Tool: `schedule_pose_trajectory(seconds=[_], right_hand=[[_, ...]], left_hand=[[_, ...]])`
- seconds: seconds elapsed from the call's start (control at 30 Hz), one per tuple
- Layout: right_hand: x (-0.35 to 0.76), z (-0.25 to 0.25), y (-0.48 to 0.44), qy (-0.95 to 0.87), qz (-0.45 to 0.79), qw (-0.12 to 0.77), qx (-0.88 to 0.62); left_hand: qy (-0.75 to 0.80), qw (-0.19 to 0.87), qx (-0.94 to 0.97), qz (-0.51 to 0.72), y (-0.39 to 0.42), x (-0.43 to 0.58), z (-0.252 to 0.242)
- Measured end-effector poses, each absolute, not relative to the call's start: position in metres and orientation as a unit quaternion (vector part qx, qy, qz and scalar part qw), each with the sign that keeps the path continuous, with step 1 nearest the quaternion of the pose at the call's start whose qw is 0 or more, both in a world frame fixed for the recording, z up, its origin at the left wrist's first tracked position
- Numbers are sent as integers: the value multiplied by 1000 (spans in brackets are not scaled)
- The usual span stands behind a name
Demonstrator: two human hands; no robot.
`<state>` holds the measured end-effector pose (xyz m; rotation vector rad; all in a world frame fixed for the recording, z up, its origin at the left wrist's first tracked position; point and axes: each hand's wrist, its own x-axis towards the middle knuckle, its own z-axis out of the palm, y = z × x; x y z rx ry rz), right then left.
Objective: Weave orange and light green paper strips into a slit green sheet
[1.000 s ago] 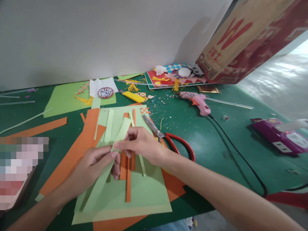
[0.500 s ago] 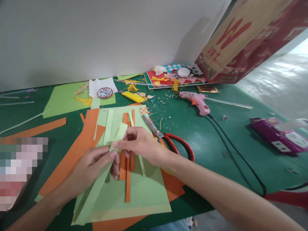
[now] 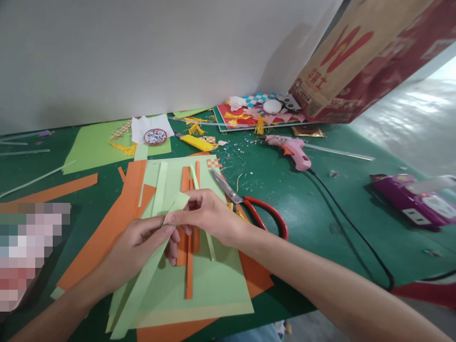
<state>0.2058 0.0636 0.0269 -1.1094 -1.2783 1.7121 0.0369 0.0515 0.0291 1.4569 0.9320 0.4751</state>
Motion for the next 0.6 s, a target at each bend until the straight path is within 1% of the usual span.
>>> schedule_pose_trajectory(seconds=[0.1,0.23,0.43,0.6], right_hand=[[206,23,63,-492,674,368,-411],[204,22,62,-496,677,359,-409],[204,28,63,-503,655,346,-444],[207,31,63,-515,628,366,-455]], left_hand=[[400,627,634,212,52,38,29],[399,631,631,210,52,37,29],[403,636,630,191,53,34,29],[409,653,607,193,54,35,28]])
